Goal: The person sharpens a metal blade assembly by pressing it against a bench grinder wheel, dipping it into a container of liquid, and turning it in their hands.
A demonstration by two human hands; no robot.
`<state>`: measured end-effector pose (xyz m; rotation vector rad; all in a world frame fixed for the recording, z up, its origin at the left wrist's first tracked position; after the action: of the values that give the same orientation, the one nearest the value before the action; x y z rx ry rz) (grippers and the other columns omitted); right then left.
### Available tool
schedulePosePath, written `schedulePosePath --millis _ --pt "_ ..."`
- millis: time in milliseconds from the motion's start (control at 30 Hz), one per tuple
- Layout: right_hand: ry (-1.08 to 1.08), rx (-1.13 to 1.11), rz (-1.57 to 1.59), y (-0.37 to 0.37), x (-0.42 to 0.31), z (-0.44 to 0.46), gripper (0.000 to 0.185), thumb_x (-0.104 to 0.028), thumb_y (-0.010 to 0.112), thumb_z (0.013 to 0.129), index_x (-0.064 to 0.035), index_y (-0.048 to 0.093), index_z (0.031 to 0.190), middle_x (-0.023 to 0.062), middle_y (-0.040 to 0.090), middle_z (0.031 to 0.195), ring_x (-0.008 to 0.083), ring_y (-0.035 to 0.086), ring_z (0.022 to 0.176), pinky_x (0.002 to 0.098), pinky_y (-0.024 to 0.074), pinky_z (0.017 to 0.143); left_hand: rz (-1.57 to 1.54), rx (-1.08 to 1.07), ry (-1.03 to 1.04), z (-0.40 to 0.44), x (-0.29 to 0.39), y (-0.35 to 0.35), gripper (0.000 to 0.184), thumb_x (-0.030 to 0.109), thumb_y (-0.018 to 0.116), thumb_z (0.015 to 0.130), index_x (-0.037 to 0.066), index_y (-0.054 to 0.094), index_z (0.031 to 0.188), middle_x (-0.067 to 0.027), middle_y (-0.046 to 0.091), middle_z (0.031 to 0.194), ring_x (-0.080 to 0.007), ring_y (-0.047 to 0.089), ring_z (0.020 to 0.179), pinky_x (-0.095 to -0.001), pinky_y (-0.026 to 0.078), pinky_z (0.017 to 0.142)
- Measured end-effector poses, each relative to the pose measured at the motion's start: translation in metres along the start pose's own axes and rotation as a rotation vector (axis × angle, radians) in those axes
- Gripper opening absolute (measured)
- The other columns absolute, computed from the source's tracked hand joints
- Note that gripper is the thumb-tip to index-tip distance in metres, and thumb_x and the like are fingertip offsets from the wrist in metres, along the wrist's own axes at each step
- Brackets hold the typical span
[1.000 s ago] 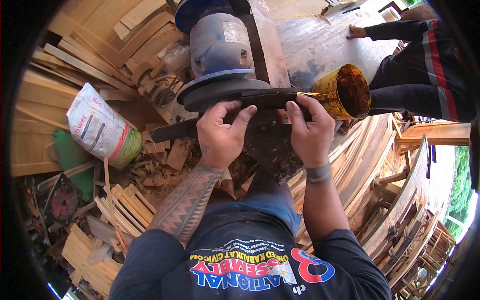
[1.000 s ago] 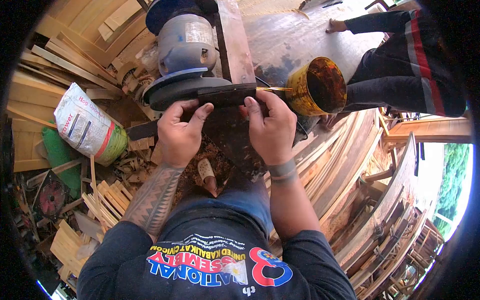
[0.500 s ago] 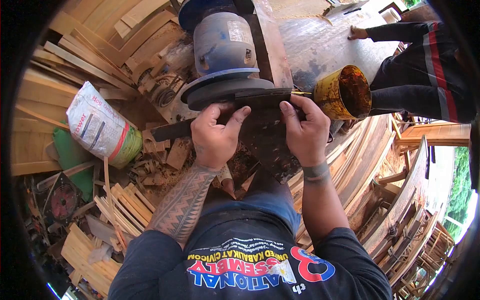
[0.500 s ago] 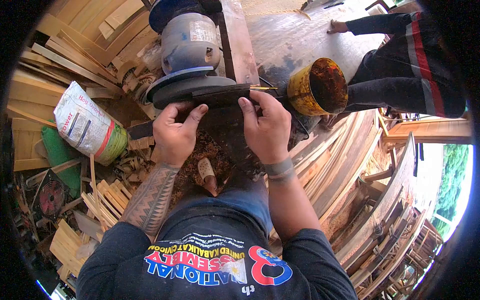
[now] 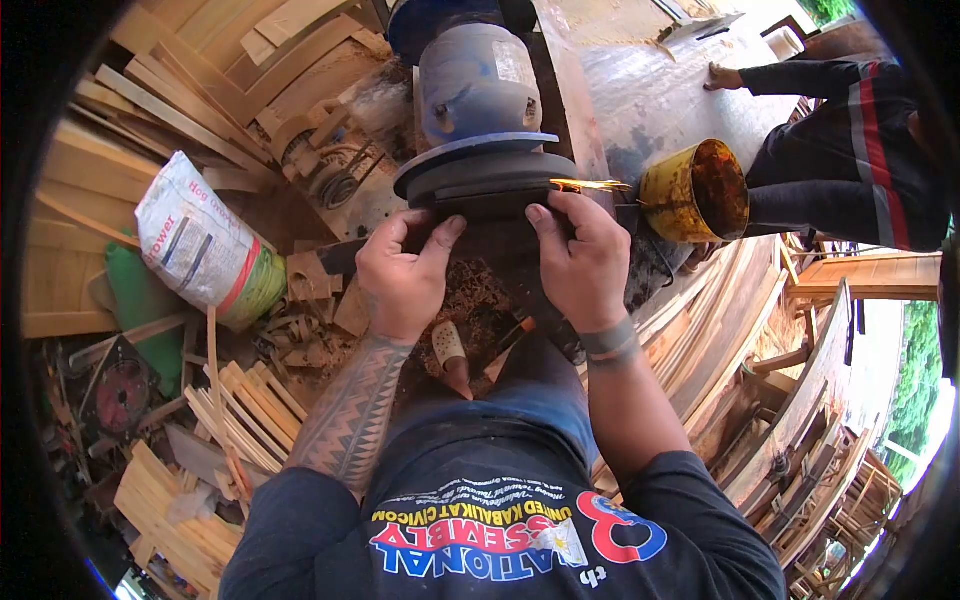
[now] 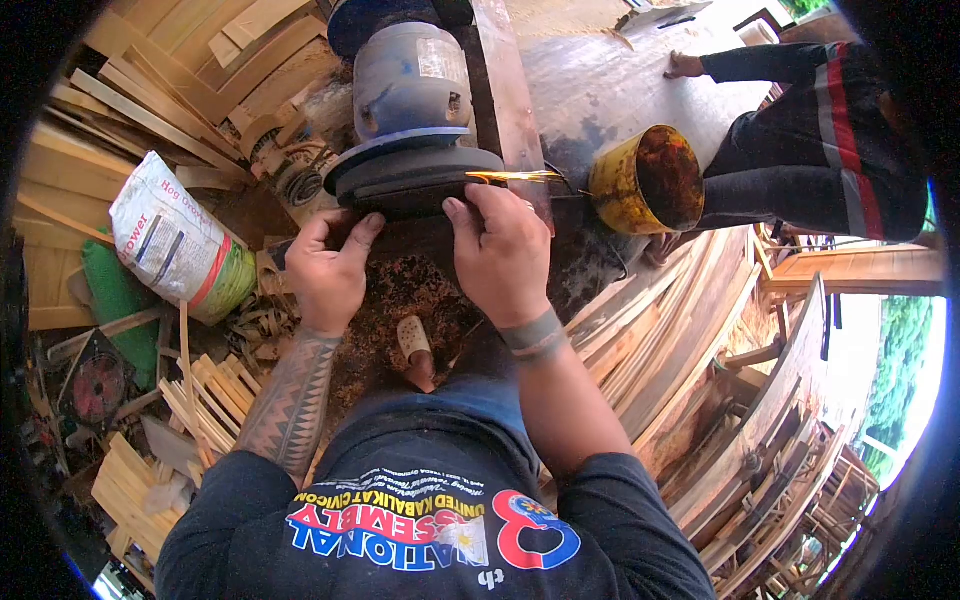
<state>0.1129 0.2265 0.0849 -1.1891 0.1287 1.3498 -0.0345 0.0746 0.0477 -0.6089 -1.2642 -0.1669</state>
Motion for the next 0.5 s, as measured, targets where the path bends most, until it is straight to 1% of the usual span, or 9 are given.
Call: schedulePosePath --millis 67,267,400,500 --pt "-0.030 0.002 -0.003 0.005 -0.004 -0.002 0.016 -0.013 0.081 0.095 0.0000 0.074 0.101 0.0195 0.075 0.095 0.0420 0.072 0.086 0.0470 0.0572 0.079 -0.011 0.004 0.000 -0.001 -0.007 -0.004 0.032 0.021 0.090 0.097 -0.007 0.077 0.106 -0.0093 0.081 0.096 -0.0118 0.069 0.086 -0.0306 0.057 0.081" --pt "-0.051 -0.002 0.001 0.012 -0.010 -0.004 0.015 -0.012 0.080 0.095 -0.0007 0.072 0.101 0.0188 0.074 0.093 0.0416 0.071 0.084 0.0486 0.0555 0.076 -0.050 0.014 -0.023 0.000 -0.003 -0.014 0.031 0.020 0.089 0.097 -0.006 0.077 0.107 -0.0085 0.080 0.097 -0.0114 0.069 0.088 -0.0302 0.057 0.082" --pt "-0.039 -0.022 -0.002 0.016 -0.017 -0.004 0.015 -0.012 0.080 0.095 -0.0007 0.072 0.101 0.0185 0.074 0.093 0.0409 0.072 0.085 0.0481 0.0566 0.075 -0.113 0.002 -0.074 0.001 -0.003 -0.019 0.031 0.021 0.089 0.097 -0.006 0.077 0.106 -0.0076 0.080 0.097 -0.0112 0.069 0.089 -0.0294 0.056 0.083" --pt "-0.052 -0.020 -0.005 0.021 -0.016 -0.006 0.015 -0.012 0.080 0.095 -0.0007 0.072 0.101 0.0183 0.074 0.093 0.0407 0.072 0.085 0.0481 0.0576 0.075 -0.090 0.017 -0.055 0.002 -0.006 -0.024 0.032 0.022 0.089 0.097 -0.006 0.076 0.106 -0.0073 0.079 0.096 -0.0112 0.069 0.089 -0.0288 0.055 0.083"
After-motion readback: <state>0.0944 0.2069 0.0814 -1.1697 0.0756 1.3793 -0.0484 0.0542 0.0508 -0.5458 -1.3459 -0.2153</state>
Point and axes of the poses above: each hand's wrist, its own z-axis towards the middle knuckle, its own y-axis out of the palm, x = y × z, the point moved 2 cm from there along z, towards the middle knuckle
